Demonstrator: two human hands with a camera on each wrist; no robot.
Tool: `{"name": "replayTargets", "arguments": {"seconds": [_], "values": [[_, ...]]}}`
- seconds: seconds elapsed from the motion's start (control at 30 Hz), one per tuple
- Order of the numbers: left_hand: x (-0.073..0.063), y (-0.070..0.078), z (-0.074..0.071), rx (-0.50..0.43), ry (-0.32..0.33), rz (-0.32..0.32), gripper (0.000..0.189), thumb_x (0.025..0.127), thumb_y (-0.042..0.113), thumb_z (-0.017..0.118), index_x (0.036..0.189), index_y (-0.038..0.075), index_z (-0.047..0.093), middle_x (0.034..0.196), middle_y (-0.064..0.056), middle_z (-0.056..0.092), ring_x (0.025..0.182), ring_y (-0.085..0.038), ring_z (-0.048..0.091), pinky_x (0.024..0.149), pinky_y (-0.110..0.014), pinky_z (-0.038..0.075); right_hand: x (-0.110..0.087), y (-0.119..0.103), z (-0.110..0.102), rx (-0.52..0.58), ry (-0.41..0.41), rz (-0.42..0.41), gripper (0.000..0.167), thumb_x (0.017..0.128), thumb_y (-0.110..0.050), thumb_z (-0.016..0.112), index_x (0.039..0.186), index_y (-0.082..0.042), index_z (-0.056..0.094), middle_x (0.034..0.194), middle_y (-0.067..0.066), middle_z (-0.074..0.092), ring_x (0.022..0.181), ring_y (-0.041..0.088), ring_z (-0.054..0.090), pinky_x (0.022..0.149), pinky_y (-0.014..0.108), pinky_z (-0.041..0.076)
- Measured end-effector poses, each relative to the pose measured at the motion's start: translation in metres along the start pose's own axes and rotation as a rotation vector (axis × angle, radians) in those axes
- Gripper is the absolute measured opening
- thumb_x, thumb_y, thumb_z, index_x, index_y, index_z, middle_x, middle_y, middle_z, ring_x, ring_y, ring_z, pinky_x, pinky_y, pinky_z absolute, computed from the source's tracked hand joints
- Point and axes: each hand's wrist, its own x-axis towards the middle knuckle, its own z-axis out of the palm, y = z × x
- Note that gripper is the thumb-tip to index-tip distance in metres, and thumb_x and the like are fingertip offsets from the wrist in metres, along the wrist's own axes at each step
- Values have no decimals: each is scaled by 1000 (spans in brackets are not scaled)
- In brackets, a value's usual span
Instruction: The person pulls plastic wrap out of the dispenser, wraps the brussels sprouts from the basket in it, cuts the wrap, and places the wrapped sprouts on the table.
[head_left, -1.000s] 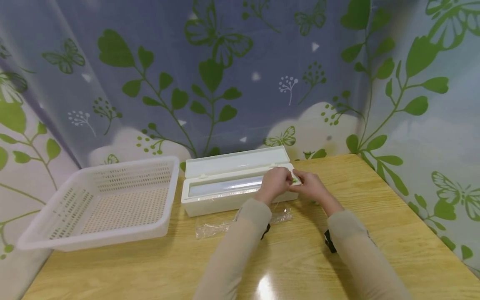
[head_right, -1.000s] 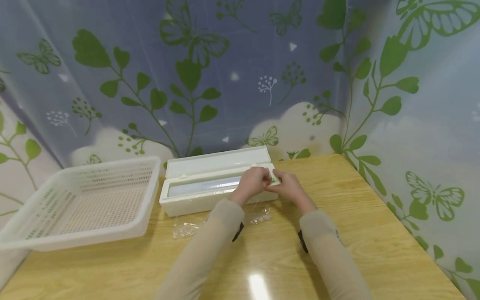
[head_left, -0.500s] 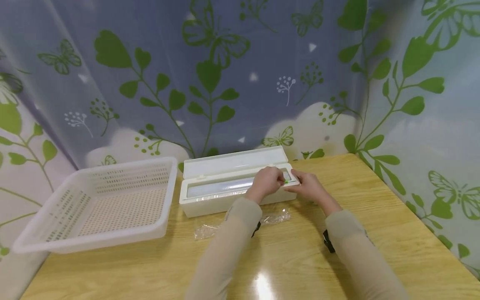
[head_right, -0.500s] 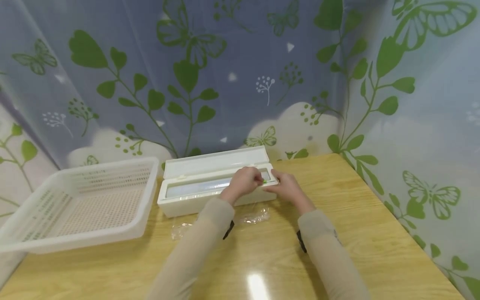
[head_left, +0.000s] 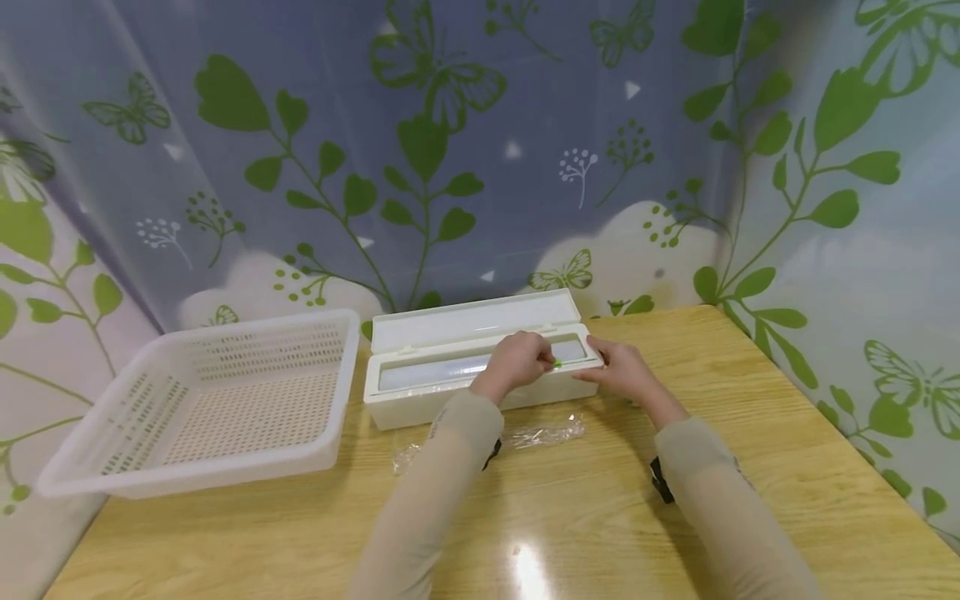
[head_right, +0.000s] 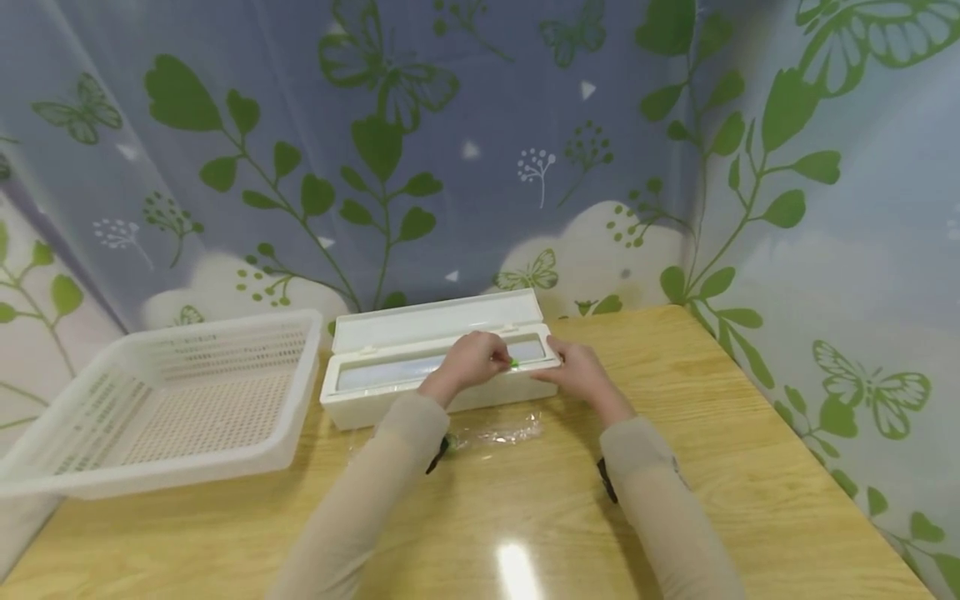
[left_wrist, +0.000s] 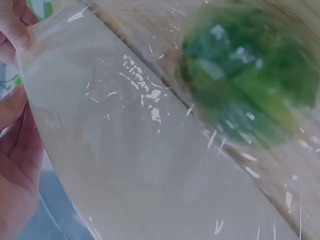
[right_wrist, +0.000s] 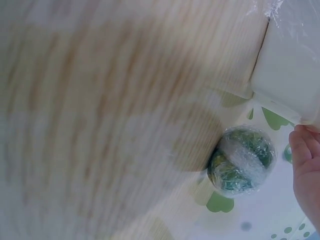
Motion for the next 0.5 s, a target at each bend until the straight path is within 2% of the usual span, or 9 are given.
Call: {"name": "replayTargets", "arguments": {"seconds": [0.3,0.5], "values": [[-5,-6,-1,23,3,13,7,81,19,63,79,16,69,81,7,65,75,-11,59,66,-27,46,0,1,1,12,3,11,70,75,-20,71,127,11,35,121,30,43,96,31,54,65,28,45],[-8,-9,-3,28,-4,26,9,82,16,62,77,16,69,80,6,65,69,-9,56,64,-25,46,0,1,0,12,5,23,71,75,-21,70,127,11,35,123,30,42,99,32,53,69,31,46]]}}
